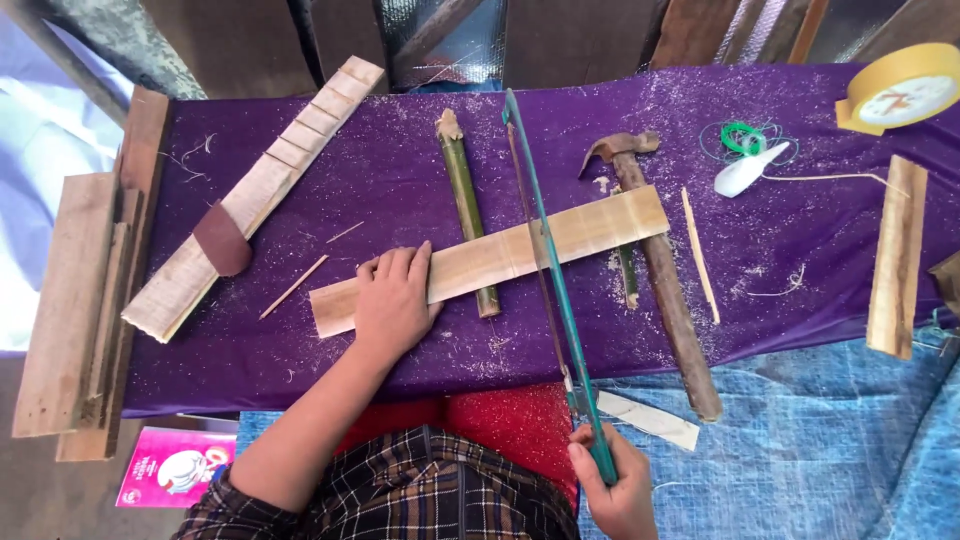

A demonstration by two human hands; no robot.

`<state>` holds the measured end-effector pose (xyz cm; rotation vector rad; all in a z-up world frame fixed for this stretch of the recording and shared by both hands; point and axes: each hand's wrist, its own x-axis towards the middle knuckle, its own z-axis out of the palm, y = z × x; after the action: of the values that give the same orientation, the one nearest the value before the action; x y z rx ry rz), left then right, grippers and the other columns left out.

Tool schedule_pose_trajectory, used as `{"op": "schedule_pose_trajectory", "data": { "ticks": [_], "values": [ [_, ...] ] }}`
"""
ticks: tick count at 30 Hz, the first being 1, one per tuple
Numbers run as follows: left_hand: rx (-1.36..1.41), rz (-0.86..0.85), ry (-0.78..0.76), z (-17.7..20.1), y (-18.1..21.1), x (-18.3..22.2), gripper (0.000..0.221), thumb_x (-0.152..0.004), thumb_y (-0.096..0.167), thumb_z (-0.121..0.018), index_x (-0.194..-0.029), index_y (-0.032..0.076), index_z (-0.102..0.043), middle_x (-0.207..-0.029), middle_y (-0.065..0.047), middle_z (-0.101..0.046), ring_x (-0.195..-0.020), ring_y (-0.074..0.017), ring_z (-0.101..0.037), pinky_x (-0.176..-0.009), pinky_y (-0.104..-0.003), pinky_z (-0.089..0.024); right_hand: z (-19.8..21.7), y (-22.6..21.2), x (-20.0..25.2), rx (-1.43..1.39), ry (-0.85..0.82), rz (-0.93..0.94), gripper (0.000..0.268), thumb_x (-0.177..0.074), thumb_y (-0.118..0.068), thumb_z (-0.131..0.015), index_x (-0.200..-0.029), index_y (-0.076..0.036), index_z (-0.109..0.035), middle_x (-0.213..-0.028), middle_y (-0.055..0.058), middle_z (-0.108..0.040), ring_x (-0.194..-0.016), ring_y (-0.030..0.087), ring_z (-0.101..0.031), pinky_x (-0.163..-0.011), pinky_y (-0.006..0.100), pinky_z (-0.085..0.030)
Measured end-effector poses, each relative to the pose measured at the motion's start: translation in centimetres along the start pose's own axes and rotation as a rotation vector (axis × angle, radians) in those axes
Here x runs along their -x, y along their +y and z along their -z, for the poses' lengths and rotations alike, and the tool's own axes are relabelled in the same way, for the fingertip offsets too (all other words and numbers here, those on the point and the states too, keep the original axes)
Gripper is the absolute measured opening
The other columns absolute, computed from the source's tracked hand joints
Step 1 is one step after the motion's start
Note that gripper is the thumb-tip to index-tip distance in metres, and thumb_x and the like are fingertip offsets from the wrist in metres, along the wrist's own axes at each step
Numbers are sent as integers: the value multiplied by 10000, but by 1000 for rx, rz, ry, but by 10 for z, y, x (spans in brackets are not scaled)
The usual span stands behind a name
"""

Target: The person is using a hacksaw to cut through a thin wooden board and then uses a small blade to scrape or carve the surface of the wood.

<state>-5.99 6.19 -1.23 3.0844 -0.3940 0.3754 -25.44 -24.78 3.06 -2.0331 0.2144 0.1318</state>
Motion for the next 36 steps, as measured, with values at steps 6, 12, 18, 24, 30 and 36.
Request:
{"op": "schedule_pose_trajectory", "data": {
  "ticks": [6, 12, 18, 24, 30, 36],
  "values": [
    [31, 6, 12, -1, -2, 2, 836, -794, 582, -726, -1451, 96, -548, -1271, -84, -636, -1174, -243, -585, -917, -423, -430, -3, 1, 0, -13, 3, -7, 217, -928, -303, -641, -897, -107, -729, -616, -18, -565, -522, 123, -486, -540, 292, -424],
    [44, 8, -38, -2, -5, 0, 845, -823, 599, -688, -1477, 92, -519, -1296, -88, -626, -1186, -245, -573, -938, -428, -424, -9, 2, 0, 9, 14, -7, 210, -937, -302, -633, -893, -110, -703, -648, -9, -568, -537, 131, -479, -565, 301, -436],
    [17, 30, -131, 15, 1, -4, 869, -838, 623, -673, -1511, 105, -483, -1308, -70, -625, -1201, -230, -573, -1014, -472, -415, -9, 7, -2, 62, 18, 44, 222, -939, -325, -626, -888, -121, -695, -645, -14, -581, -538, 133, -491, -573, 307, -437],
    [-10, 47, -227, 16, 22, -23, 875, -884, 604, -622, -1539, 58, -424, -1239, -72, -607, -1114, -235, -582, -998, -538, -422, -11, 9, -2, 90, 18, 29, 256, -931, -359, -627, -883, -122, -713, -643, -12, -603, -544, 132, -507, -586, 312, -461],
    [25, -37, -132, -6, 29, -38, 929, -849, 571, -688, -1531, 0, -417, -1079, -86, -565, -940, -245, -540, -756, -389, -442, -9, 15, -1, 46, 53, 47, 241, -921, -341, -645, -883, -112, -710, -685, -10, -620, -570, 134, -524, -603, 305, -465],
    [104, -74, -181, -5, 34, -50, 730, -955, 437, -529, -1534, 9, -410, -1112, -121, -584, -982, -274, -571, -788, -420, -455, -12, 30, 4, -92, 126, -31, 208, -898, -254, -670, -951, -62, -731, -803, 34, -719, -655, 155, -631, -616, 304, -532]
  ]
}}
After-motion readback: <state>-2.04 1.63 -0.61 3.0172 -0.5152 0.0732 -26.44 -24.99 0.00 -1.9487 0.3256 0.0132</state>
